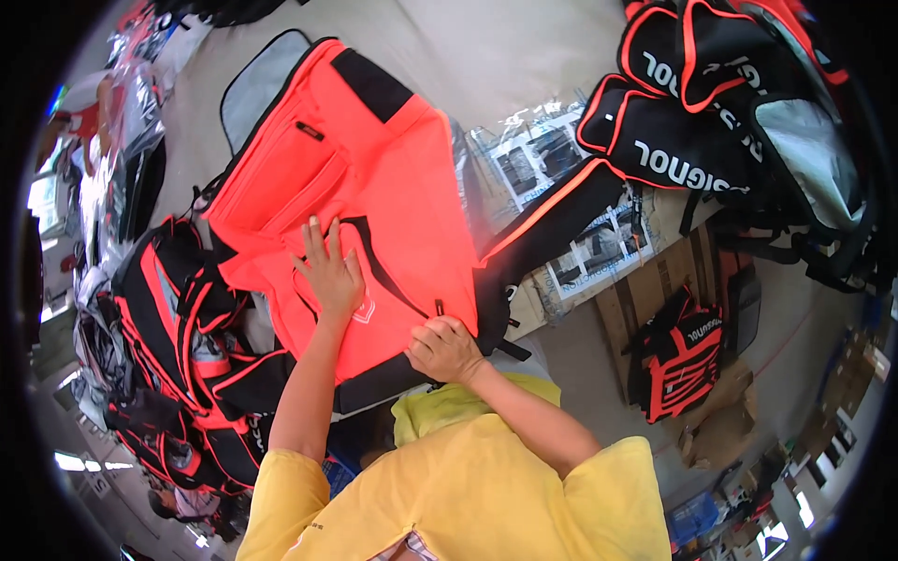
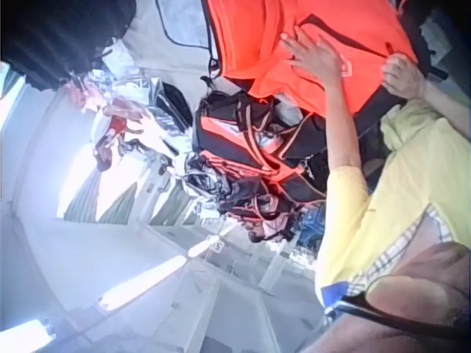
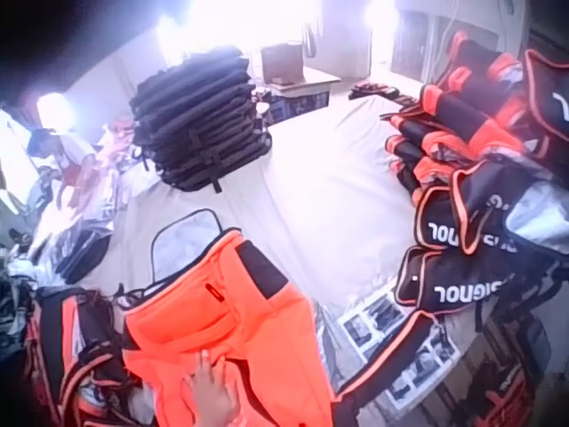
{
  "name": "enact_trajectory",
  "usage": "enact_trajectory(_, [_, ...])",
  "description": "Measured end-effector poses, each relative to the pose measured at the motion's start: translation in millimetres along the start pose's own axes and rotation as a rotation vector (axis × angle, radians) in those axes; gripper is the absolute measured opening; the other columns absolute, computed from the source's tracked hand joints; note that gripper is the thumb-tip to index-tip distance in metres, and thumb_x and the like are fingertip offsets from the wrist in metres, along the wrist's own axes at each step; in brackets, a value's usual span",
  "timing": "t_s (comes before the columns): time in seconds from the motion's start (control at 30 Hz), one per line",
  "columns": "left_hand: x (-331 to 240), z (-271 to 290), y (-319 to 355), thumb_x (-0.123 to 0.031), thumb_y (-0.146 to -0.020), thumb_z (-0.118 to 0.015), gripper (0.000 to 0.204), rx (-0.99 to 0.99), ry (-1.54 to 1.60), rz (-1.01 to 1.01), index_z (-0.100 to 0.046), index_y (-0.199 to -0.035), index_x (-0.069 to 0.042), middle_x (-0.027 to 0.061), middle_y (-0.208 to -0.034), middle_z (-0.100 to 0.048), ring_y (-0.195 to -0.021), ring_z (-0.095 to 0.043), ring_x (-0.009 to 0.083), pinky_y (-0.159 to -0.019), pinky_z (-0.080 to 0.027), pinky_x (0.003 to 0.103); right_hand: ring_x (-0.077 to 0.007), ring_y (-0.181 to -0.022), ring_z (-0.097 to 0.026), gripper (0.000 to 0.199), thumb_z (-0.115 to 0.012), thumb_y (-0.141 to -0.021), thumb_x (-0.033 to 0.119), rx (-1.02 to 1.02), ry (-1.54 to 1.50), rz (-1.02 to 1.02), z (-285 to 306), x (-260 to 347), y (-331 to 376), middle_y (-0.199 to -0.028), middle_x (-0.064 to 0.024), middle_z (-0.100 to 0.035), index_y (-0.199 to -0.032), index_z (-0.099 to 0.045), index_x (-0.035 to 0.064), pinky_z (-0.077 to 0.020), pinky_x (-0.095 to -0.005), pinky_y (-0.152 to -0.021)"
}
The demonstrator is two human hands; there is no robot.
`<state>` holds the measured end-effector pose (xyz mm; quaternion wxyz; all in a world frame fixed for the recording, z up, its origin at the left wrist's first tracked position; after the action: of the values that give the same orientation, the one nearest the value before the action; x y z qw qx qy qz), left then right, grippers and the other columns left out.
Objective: Inspecting, folding, and sorting red and black backpacks on a long work table in a manufacturing environment.
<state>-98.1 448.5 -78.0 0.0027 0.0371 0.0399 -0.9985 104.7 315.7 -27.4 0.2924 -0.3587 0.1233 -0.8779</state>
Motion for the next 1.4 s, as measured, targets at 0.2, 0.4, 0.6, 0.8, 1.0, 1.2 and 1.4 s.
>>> enact_trajectory(0.2, [-3, 10, 3, -0.037, -0.101, -0.060, 0.065, -0.075, 0.008, -0.003, -0.046, -0.162, -0.018, 0.0155, -0.174, -0.029, -0.163, -0.022, 0.0349, -0.119, -0.013, 0.080, -0.0236, -0.105, -0.060, 0.026, -0.081, -0.082, 0.030, -0.038, 0.085, 0.013, 8, 8, 0, -0.106, -0.0012, -0.062, -0.095, -0.063, 0.0162, -0.0463, -0.0439, -0.098])
enact_trajectory(0.4, [21, 43, 40, -0.031, -0.106, -0.060, 0.056, 0.003, 0.306, 0.102, -0.050, -0.157, -0.010, 0.0185, -0.167, -0.041, -0.159, -0.031, 0.0377, -0.124, -0.021, 0.069, -0.0276, -0.104, -0.062, 0.024, -0.081, -0.081, 0.019, 0.044, -0.048, 0.023, 31, 24, -16, -0.106, -0.0058, -0.064, -0.096, -0.064, 0.0107, -0.0484, -0.0435, -0.094])
enact_trajectory(0.6, [48, 122, 193, -0.032, -0.105, -0.061, 0.057, -0.056, 0.140, 0.285, -0.052, -0.154, -0.005, 0.0193, -0.166, -0.042, -0.159, -0.031, 0.0401, -0.123, -0.022, 0.070, -0.0415, -0.136, -0.054, 0.038, -0.071, -0.098, 0.019, -0.057, 0.227, -0.202, 120, 10, 1, -0.144, -0.0179, -0.061, -0.133, -0.066, 0.0056, -0.0414, -0.0522, -0.114])
enact_trajectory(0.8, [46, 93, 258, -0.027, -0.106, -0.060, 0.063, -0.113, 0.349, 0.295, -0.041, -0.161, -0.004, 0.0243, -0.164, -0.043, -0.158, -0.033, 0.0400, -0.125, -0.020, 0.064, -0.0421, -0.147, -0.047, 0.039, -0.058, -0.108, 0.016, 0.065, -0.055, -0.322, 79, -39, 67, -0.161, -0.0196, -0.048, -0.145, -0.057, 0.0028, -0.0411, -0.0468, -0.118])
enact_trajectory(1.0, [127, 99, 341, -0.021, -0.111, -0.057, 0.025, -0.802, 0.952, 0.992, -0.060, -0.120, 0.003, 0.0128, -0.108, -0.068, -0.099, -0.065, 0.0230, -0.089, -0.052, 0.036, -0.0299, -0.128, -0.061, 0.040, -0.061, -0.108, 0.015, -0.220, -0.183, -0.527, 118, -19, 97, -0.139, -0.0209, -0.061, -0.143, -0.054, -0.0033, -0.0510, -0.0389, -0.105])
enact_trajectory(1.2, [119, 48, 372, -0.046, -0.109, -0.062, 0.049, -0.403, 1.275, 1.194, -0.056, -0.124, 0.000, 0.0068, -0.101, -0.063, -0.090, -0.059, 0.0207, -0.087, -0.051, 0.035, -0.0181, -0.096, -0.074, 0.043, -0.062, -0.110, 0.026, -0.076, -0.664, -1.051, 66, -23, 169, -0.112, -0.0113, -0.070, -0.142, -0.051, -0.0006, -0.0595, -0.0305, -0.079])
enact_trajectory(1.4, [120, 45, 357, -0.052, -0.104, -0.065, 0.087, -0.270, 1.225, 1.111, -0.033, -0.160, 0.007, 0.0272, -0.156, -0.047, -0.146, -0.045, 0.0358, -0.121, -0.035, 0.041, -0.0403, -0.129, -0.065, 0.088, -0.063, -0.101, 0.063, 0.387, -1.170, -1.377, -6, 17, 143, -0.144, -0.0313, -0.057, -0.153, -0.038, -0.0027, -0.0572, -0.0487, -0.102])
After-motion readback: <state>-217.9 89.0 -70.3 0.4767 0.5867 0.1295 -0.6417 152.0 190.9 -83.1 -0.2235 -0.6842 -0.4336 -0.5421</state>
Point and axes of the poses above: each hand's wrist, its own y-axis away from the middle knuckle, its own z-axis out of the back of the hand, x = y × z, the point moved 9 cm from there along -y, towards the middle knuckle
